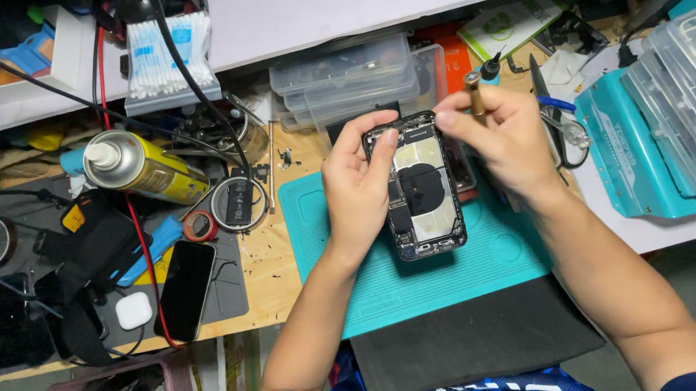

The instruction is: The person repairs a disassembled smartphone at a workbench, holding the phone frame in one hand and using a screwdriver to unscrew and re-tighten internal screws. They reposition the phone repeatedly to work on different edges and handle small internal components during the repair.

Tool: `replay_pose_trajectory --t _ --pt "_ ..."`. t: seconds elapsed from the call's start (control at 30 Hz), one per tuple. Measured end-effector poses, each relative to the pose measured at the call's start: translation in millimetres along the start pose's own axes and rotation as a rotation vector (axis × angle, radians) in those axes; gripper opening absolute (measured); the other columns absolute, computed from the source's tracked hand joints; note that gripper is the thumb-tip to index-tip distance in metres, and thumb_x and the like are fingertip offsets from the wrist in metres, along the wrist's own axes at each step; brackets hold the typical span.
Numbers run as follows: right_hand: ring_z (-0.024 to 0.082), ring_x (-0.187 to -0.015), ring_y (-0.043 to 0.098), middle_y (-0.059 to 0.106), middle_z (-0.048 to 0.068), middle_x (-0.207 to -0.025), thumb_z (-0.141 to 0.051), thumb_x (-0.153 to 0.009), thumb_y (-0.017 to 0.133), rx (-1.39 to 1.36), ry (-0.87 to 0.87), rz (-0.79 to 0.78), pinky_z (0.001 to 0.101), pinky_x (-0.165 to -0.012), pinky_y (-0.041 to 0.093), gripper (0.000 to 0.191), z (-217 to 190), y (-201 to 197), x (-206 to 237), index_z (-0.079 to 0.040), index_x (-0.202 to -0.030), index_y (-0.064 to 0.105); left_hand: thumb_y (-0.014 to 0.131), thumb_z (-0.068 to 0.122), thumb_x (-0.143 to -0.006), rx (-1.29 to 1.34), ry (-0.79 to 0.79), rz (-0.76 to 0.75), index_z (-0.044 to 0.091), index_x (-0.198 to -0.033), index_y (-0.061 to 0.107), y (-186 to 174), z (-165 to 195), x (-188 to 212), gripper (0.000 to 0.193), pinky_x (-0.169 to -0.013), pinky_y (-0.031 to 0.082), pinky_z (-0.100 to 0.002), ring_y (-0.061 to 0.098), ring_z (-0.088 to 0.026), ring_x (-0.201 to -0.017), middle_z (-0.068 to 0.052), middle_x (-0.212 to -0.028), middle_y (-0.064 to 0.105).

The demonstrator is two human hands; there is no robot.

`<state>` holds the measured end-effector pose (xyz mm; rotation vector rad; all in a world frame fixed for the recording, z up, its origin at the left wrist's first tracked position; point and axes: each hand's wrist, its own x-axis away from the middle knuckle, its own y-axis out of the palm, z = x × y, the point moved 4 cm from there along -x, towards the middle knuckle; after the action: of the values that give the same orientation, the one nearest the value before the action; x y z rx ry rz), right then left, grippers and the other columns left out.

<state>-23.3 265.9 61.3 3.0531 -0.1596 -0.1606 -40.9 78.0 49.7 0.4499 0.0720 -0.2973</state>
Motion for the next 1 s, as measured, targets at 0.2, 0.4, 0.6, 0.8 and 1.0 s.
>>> replay_pose_trajectory --t 0.2,0.4,0.6,0.8,1.0 --pt "0.004 -0.073 0.064 0.073 0.001 -0.086 -0.007 -0.092 0.078 -0.017 0.109 0.05 0.0181 -0.065 0.048 0.012 9 2 0 0.0 -0.101 0.073 0.059 0.002 -0.106 -0.065 -0.009 -0.039 -0.004 -0.131 0.058 3 1 -5 0.026 -0.081 0.056 -0.023 0.067 -0.008 -0.095 -0.009 -0.107 0.072" --pt "0.002 -0.075 0.062 0.071 -0.001 -0.087 -0.003 -0.094 0.075 0.003 0.041 0.083 0.0173 -0.067 0.048 0.01 8 -4 -1 0.001 -0.102 0.071 0.062 0.002 -0.103 0.051 -0.069 -0.054 -0.005 -0.128 0.058 10 -14 -11 0.026 -0.08 0.058 -0.025 0.069 -0.01 -0.093 -0.01 -0.105 0.072" --pt "0.003 -0.072 0.061 0.07 0.0 -0.084 0.0 -0.095 0.072 -0.024 0.054 0.101 0.0182 -0.065 0.046 0.008 10 -12 1 0.002 -0.102 0.07 0.059 0.012 -0.105 0.14 -0.162 -0.035 -0.006 -0.123 0.062 9 -31 -12 0.025 -0.075 0.059 -0.025 0.071 -0.01 -0.087 -0.011 -0.103 0.075" --pt "0.003 -0.074 0.062 0.07 0.0 -0.085 0.001 -0.095 0.072 -0.08 0.075 0.07 0.0176 -0.068 0.047 0.009 15 -16 -2 0.002 -0.103 0.07 0.059 0.01 -0.109 0.166 -0.189 -0.062 -0.007 -0.12 0.065 5 -33 -13 0.021 -0.072 0.055 -0.024 0.069 -0.01 -0.084 -0.011 -0.101 0.075" --pt "0.003 -0.072 0.061 0.069 0.0 -0.084 0.002 -0.096 0.07 -0.105 0.061 0.053 0.0171 -0.067 0.046 0.007 16 -17 -3 0.002 -0.103 0.069 0.059 0.009 -0.106 0.162 -0.172 -0.11 -0.004 -0.123 0.064 6 -28 -10 0.021 -0.075 0.056 -0.022 0.069 -0.007 -0.087 -0.007 -0.103 0.074"
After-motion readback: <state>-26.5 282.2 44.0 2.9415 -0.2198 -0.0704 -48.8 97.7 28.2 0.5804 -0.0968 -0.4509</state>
